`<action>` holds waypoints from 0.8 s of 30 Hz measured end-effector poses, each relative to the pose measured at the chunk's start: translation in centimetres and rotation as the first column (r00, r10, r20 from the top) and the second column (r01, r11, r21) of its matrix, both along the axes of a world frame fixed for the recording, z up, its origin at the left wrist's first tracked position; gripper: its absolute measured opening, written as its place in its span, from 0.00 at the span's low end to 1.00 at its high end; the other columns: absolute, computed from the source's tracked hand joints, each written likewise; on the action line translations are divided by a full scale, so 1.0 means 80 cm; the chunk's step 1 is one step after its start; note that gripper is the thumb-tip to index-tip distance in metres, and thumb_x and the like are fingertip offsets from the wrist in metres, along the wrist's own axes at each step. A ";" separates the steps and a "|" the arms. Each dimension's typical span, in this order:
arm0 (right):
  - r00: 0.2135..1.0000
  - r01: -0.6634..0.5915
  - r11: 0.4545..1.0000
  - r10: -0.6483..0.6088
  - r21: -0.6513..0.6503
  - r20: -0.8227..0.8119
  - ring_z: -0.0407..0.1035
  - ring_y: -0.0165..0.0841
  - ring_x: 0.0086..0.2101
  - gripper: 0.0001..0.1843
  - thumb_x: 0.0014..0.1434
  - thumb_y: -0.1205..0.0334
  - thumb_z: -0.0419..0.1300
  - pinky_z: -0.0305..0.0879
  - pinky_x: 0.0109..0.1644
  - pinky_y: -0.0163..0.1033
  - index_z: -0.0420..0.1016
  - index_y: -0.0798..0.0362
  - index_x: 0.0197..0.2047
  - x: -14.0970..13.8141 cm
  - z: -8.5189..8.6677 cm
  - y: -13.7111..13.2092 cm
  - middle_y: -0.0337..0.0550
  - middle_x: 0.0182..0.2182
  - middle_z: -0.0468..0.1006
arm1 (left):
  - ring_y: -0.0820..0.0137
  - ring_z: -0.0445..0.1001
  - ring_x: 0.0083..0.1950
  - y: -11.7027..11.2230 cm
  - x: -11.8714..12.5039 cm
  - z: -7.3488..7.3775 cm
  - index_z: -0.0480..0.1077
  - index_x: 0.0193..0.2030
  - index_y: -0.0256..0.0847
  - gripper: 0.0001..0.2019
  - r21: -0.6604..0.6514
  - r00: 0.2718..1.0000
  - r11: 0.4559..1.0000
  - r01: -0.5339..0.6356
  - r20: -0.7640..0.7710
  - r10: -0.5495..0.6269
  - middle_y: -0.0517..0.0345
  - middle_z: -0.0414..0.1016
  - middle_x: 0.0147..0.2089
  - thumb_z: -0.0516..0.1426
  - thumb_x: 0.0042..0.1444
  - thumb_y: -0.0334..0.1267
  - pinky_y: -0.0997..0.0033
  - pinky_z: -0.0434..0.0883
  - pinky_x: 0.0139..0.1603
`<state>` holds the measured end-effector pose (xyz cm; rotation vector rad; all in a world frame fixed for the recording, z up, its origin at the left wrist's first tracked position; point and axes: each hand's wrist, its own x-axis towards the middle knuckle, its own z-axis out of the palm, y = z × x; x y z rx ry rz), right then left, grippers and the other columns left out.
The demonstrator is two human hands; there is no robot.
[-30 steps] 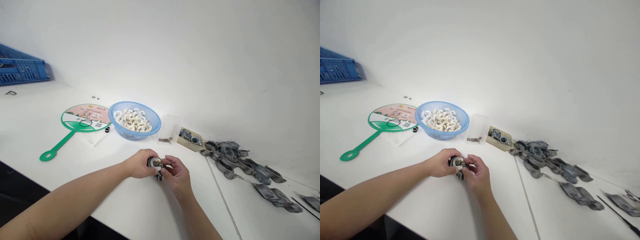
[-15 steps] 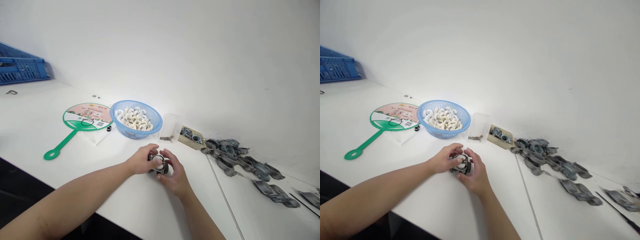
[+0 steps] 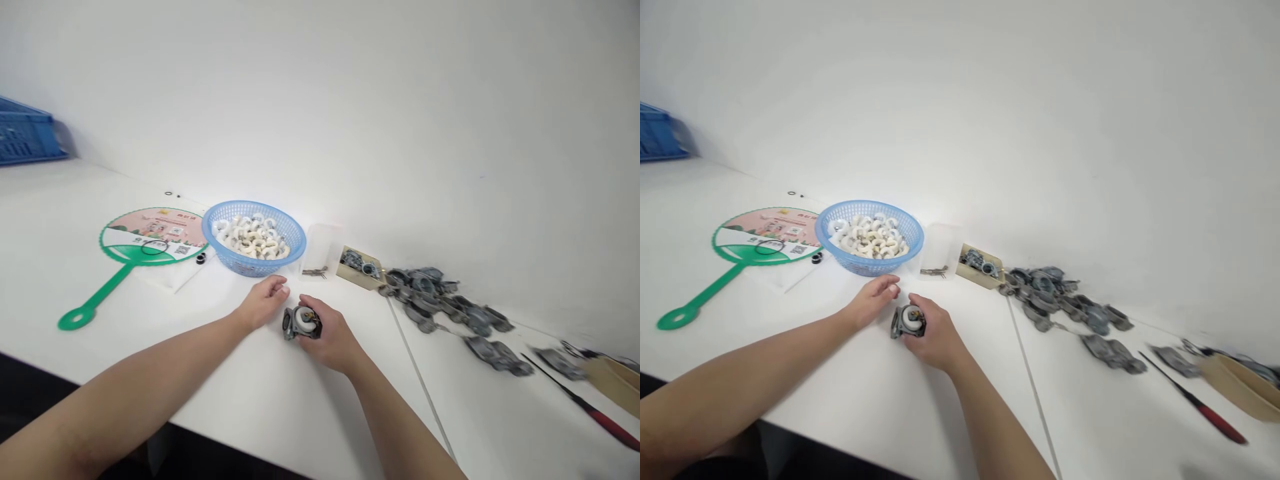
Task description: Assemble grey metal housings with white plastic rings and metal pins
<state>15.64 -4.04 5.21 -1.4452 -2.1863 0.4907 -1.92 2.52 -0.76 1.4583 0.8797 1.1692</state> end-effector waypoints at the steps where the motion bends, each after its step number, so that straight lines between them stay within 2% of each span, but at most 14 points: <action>1: 1.000 0.005 1.000 -0.005 -0.009 0.005 0.67 0.42 0.49 0.37 0.42 0.65 0.64 0.65 0.53 0.47 0.62 0.51 0.57 0.002 0.001 -0.003 0.48 0.51 0.71 | 0.64 0.70 0.42 0.000 -0.001 -0.002 0.66 0.49 0.34 0.23 -0.006 1.000 1.000 0.003 0.000 -0.003 0.51 0.72 0.39 0.54 0.54 0.51 0.61 0.67 0.48; 5: 0.992 0.117 0.992 -0.119 -0.043 -0.041 0.71 0.38 0.42 0.41 0.40 0.63 0.66 0.67 0.48 0.44 0.60 0.51 0.59 0.029 0.004 -0.020 0.46 0.46 0.73 | 0.62 0.71 0.45 0.001 -0.005 -0.008 0.66 0.51 0.35 0.25 -0.031 1.000 0.999 0.007 -0.010 -0.007 0.49 0.73 0.42 0.54 0.54 0.53 0.60 0.67 0.50; 7: 0.968 0.232 0.971 -0.236 -0.059 -0.081 0.71 0.37 0.41 0.41 0.41 0.62 0.66 0.68 0.47 0.44 0.59 0.51 0.59 0.063 0.006 -0.033 0.45 0.45 0.73 | 0.62 0.71 0.46 -0.001 -0.006 -0.007 0.66 0.51 0.35 0.26 -0.048 1.000 0.999 0.002 -0.029 -0.004 0.48 0.73 0.43 0.54 0.53 0.54 0.59 0.67 0.51; 9: 0.916 0.385 0.921 -0.390 -0.067 -0.092 0.71 0.37 0.40 0.42 0.41 0.59 0.67 0.68 0.47 0.44 0.59 0.51 0.60 0.111 0.010 -0.048 0.46 0.45 0.73 | 0.61 0.71 0.47 -0.004 -0.007 -0.006 0.66 0.50 0.35 0.26 -0.060 0.998 0.998 -0.008 -0.059 0.005 0.48 0.74 0.43 0.54 0.53 0.54 0.58 0.66 0.52; 11: 0.828 0.556 0.831 -0.557 -0.035 -0.068 0.71 0.37 0.40 0.43 0.41 0.56 0.67 0.68 0.46 0.43 0.59 0.50 0.60 0.165 0.017 -0.064 0.46 0.45 0.73 | 0.60 0.72 0.47 -0.007 -0.007 -0.006 0.67 0.50 0.35 0.28 -0.064 0.997 0.998 -0.024 -0.080 0.019 0.48 0.74 0.43 0.54 0.51 0.56 0.57 0.66 0.52; 13: 0.687 0.727 0.687 -0.727 0.023 -0.004 0.71 0.37 0.41 0.44 0.39 0.53 0.68 0.68 0.46 0.42 0.61 0.49 0.60 0.220 0.026 -0.082 0.46 0.46 0.74 | 0.59 0.72 0.47 -0.009 -0.008 -0.007 0.66 0.51 0.35 0.30 -0.075 0.996 0.997 -0.033 -0.085 0.027 0.47 0.74 0.44 0.54 0.50 0.58 0.57 0.65 0.53; 16: 0.484 0.870 0.487 -0.873 0.080 0.055 0.69 0.42 0.46 0.46 0.39 0.51 0.67 0.66 0.49 0.45 0.60 0.53 0.61 0.288 0.041 -0.108 0.51 0.47 0.73 | 0.59 0.72 0.48 -0.010 -0.009 -0.011 0.66 0.51 0.35 0.31 -0.095 0.995 0.995 -0.012 -0.096 0.003 0.49 0.73 0.45 0.54 0.49 0.59 0.56 0.65 0.53; 18: 0.372 0.920 0.380 -0.923 0.094 0.093 0.69 0.45 0.46 0.47 0.39 0.50 0.67 0.65 0.49 0.48 0.59 0.55 0.61 0.320 0.047 -0.123 0.56 0.48 0.72 | 0.59 0.71 0.48 -0.011 -0.010 -0.010 0.66 0.52 0.36 0.31 -0.101 0.995 0.995 0.003 -0.102 -0.014 0.50 0.73 0.44 0.55 0.49 0.59 0.57 0.65 0.53; 20: 0.297 0.946 0.311 -0.945 0.096 0.133 0.69 0.46 0.46 0.47 0.40 0.50 0.66 0.66 0.48 0.48 0.59 0.55 0.61 0.343 0.050 -0.137 0.58 0.49 0.71 | 0.59 0.71 0.48 -0.013 -0.009 -0.007 0.66 0.52 0.35 0.32 -0.113 0.995 0.994 0.004 -0.099 -0.016 0.50 0.73 0.43 0.55 0.47 0.59 0.57 0.65 0.53; 24: 0.217 0.969 0.235 -0.955 0.072 0.201 0.68 0.48 0.48 0.45 0.42 0.48 0.64 0.65 0.50 0.48 0.58 0.58 0.61 0.370 0.049 -0.154 0.60 0.52 0.70 | 0.59 0.71 0.48 -0.016 -0.005 0.002 0.66 0.50 0.34 0.33 -0.133 0.993 0.991 -0.035 -0.120 0.020 0.50 0.74 0.42 0.56 0.44 0.59 0.58 0.65 0.53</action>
